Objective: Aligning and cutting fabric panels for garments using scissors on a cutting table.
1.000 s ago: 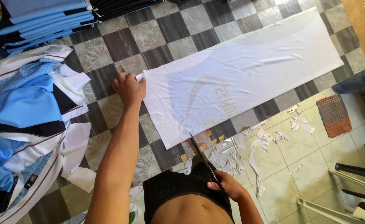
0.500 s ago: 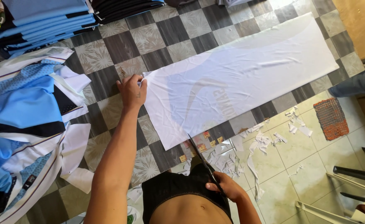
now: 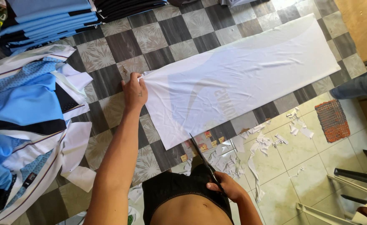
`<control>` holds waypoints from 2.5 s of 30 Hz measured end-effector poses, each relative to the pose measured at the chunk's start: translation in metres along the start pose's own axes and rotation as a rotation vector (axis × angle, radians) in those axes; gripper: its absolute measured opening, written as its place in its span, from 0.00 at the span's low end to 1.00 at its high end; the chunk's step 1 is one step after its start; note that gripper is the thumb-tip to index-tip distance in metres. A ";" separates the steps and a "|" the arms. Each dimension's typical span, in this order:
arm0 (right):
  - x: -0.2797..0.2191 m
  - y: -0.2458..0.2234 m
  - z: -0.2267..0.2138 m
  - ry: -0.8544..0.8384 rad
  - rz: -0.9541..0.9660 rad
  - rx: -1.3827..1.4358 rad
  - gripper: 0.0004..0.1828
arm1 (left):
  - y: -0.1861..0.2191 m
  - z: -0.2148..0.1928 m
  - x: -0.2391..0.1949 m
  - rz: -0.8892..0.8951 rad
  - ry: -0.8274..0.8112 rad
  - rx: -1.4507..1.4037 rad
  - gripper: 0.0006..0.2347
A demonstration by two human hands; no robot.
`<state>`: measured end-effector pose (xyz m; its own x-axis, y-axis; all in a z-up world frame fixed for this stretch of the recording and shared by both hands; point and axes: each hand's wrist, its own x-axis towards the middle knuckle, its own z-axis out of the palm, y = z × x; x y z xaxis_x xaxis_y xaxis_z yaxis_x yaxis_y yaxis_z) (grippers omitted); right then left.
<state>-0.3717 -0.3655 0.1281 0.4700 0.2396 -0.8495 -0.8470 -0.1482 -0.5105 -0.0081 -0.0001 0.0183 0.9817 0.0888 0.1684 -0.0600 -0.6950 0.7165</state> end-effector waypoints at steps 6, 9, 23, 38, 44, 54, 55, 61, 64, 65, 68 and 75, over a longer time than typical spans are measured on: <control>-0.003 -0.005 0.003 0.011 -0.012 -0.044 0.48 | 0.017 -0.012 0.000 -0.073 -0.046 -0.056 0.09; 0.003 0.006 -0.001 0.014 -0.010 0.014 0.45 | 0.007 -0.004 0.002 -0.062 -0.066 0.006 0.13; 0.000 0.000 -0.001 0.016 0.002 -0.009 0.44 | 0.001 -0.004 0.000 0.031 0.018 0.005 0.16; -0.003 0.016 -0.018 0.045 -0.119 -0.133 0.29 | -0.037 0.005 0.000 0.168 0.212 0.107 0.14; -0.010 0.026 -0.148 0.212 -0.279 -0.114 0.27 | -0.047 0.012 -0.007 0.244 0.286 0.171 0.12; -0.044 -0.188 -0.437 0.806 0.015 -0.100 0.26 | -0.050 -0.006 -0.015 0.187 0.141 0.251 0.13; -0.046 -0.206 -0.453 0.806 0.012 -0.097 0.26 | -0.045 -0.008 -0.016 0.190 0.143 0.251 0.13; -0.026 -0.276 -0.544 0.845 0.106 -0.039 0.24 | -0.012 -0.013 -0.020 -0.055 0.112 0.347 0.12; -0.011 -0.303 -0.568 0.849 0.145 -0.070 0.24 | -0.003 -0.010 -0.014 -0.182 0.085 0.398 0.14; -0.006 -0.306 -0.575 0.848 0.178 -0.087 0.27 | -0.001 -0.011 -0.013 -0.221 0.062 0.413 0.14; 0.005 -0.310 -0.588 0.840 0.246 -0.127 0.31 | 0.007 -0.013 -0.008 -0.324 0.028 0.416 0.14; 0.021 -0.295 -0.610 0.815 0.285 -0.436 0.40 | -0.034 -0.003 -0.018 -0.230 0.143 0.420 0.16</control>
<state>0.0400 -0.9019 0.1794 0.4281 -0.5750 -0.6972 -0.8665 -0.4803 -0.1359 -0.0245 0.0243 -0.0072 0.9246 0.3501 0.1501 0.2620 -0.8706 0.4164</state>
